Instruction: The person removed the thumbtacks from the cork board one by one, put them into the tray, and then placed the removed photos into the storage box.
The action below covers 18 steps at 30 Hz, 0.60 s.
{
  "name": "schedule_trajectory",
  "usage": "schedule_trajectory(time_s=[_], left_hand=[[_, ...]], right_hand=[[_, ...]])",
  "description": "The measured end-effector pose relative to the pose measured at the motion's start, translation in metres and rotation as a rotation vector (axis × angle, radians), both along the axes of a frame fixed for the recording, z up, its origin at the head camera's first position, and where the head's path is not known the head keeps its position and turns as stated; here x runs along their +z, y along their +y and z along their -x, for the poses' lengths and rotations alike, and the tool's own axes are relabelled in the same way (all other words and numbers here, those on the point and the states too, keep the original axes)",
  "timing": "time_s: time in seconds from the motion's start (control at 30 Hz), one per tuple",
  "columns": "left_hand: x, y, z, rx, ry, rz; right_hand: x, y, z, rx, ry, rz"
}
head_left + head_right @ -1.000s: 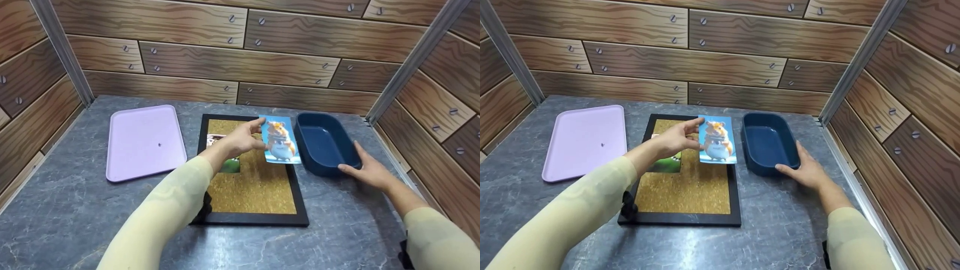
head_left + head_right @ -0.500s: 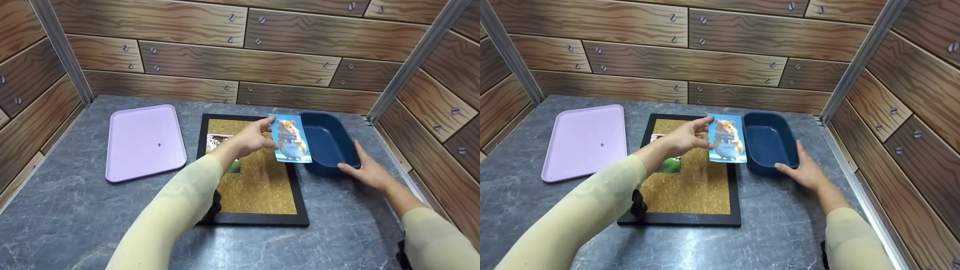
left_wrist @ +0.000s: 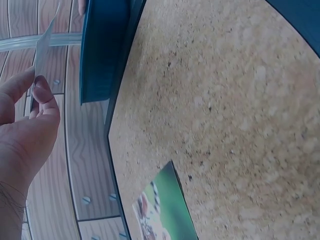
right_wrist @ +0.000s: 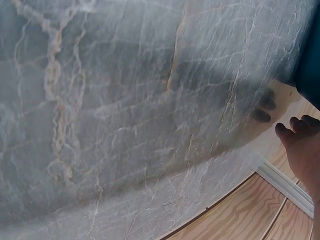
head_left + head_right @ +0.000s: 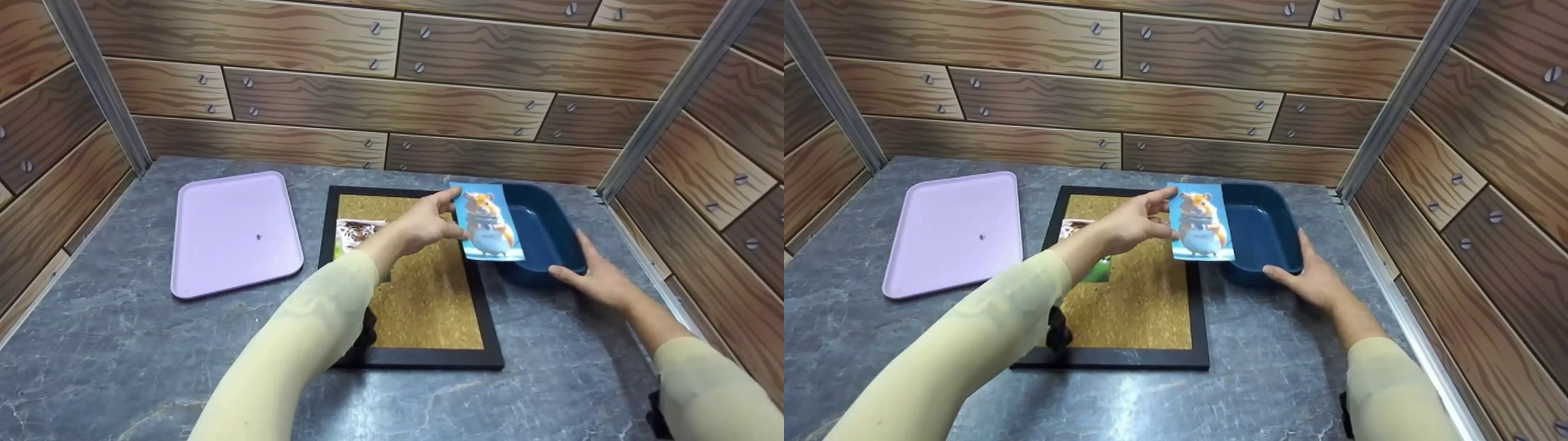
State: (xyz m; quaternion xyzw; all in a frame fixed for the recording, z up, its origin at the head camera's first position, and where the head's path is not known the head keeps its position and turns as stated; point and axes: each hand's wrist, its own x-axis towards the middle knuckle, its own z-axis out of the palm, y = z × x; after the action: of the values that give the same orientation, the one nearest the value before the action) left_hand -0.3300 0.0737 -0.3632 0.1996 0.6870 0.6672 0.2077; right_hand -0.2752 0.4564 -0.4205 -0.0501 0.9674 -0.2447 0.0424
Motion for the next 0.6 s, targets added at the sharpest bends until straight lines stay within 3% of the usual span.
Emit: schedule_trajectory(time_s=[0.6], left_hand=[[-0.0027,0.0098,0.0055,0.011,0.004,-0.022]], right_hand=[[0.0078,-0.0036,0.0075,0.045,0.052,-0.074]])
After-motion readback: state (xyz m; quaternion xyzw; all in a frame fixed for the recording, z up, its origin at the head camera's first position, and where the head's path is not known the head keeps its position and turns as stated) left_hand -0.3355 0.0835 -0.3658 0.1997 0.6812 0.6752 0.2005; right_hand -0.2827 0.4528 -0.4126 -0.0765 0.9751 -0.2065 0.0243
